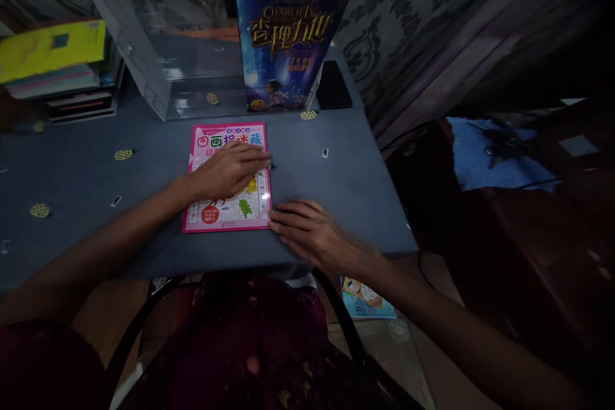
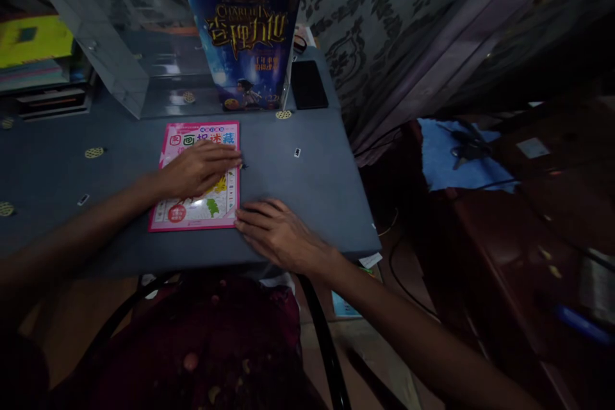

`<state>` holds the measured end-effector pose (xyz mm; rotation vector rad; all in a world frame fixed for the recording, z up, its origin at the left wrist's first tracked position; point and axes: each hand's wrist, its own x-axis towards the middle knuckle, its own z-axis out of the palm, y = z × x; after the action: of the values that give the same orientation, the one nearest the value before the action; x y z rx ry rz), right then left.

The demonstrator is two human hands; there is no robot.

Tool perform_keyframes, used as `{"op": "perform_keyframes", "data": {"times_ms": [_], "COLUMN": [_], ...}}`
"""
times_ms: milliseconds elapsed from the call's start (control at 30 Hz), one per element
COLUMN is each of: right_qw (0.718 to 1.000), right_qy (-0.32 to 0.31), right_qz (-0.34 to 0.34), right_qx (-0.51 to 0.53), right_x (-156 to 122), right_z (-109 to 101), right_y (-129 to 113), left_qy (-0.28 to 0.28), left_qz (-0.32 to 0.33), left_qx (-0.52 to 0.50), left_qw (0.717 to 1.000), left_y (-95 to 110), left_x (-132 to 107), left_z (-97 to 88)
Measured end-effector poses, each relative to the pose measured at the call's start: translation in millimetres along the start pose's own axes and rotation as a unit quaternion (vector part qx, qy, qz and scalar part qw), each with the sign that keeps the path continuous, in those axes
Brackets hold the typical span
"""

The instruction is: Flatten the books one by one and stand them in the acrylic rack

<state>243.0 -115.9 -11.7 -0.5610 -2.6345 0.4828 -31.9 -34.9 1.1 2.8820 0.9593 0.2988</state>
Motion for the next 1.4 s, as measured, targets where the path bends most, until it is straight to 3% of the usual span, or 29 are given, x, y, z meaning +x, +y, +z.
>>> {"op": "perform_keyframes", "data": {"times_ms": [200, 367, 633, 800, 1133, 1400], "right_qw": [1.0, 1.0, 0.999, 0.999, 0.999, 0.998], "right_qy": [0.017, 0.006, 0.018, 0.015, 0.018, 0.045], "right_qz": [-0.021, -0.027, -0.034, -0.036, -0.044, -0.042], "right_qx": [0.001, 0.01, 0.0, -0.009, -0.008, 0.01], "right_x": [-1.2, -5.7, -5.0, -4.2, -3.9, -4.3], "right_z": [0.7, 1.7, 3.1, 1.7, -0.5, 4.9], "right_y": [1.2, 3.0, 3.5, 2.7, 2.6, 2.9], "left_qy": [-0.013, 0.002, 0.018, 0.056, 0.112, 0.131], "left_qz": [0.051, 0.011, -0.058, -0.108, -0.191, -0.203], "left_qx": [-0.05, -0.064, 0.051, 0.077, 0.103, 0.1], "left_qw": [0.997, 0.998, 0.997, 0.99, 0.97, 0.965], "left_y": [56.0, 88.3, 134.2, 141.2, 133.7, 133.9], "left_x": [-35.9, -57.6, -80.5, -97.1, -150.1, -155.5], "left_z": [-4.4, -1.1, 14.4, 13.2, -4.3, -7.2]}}
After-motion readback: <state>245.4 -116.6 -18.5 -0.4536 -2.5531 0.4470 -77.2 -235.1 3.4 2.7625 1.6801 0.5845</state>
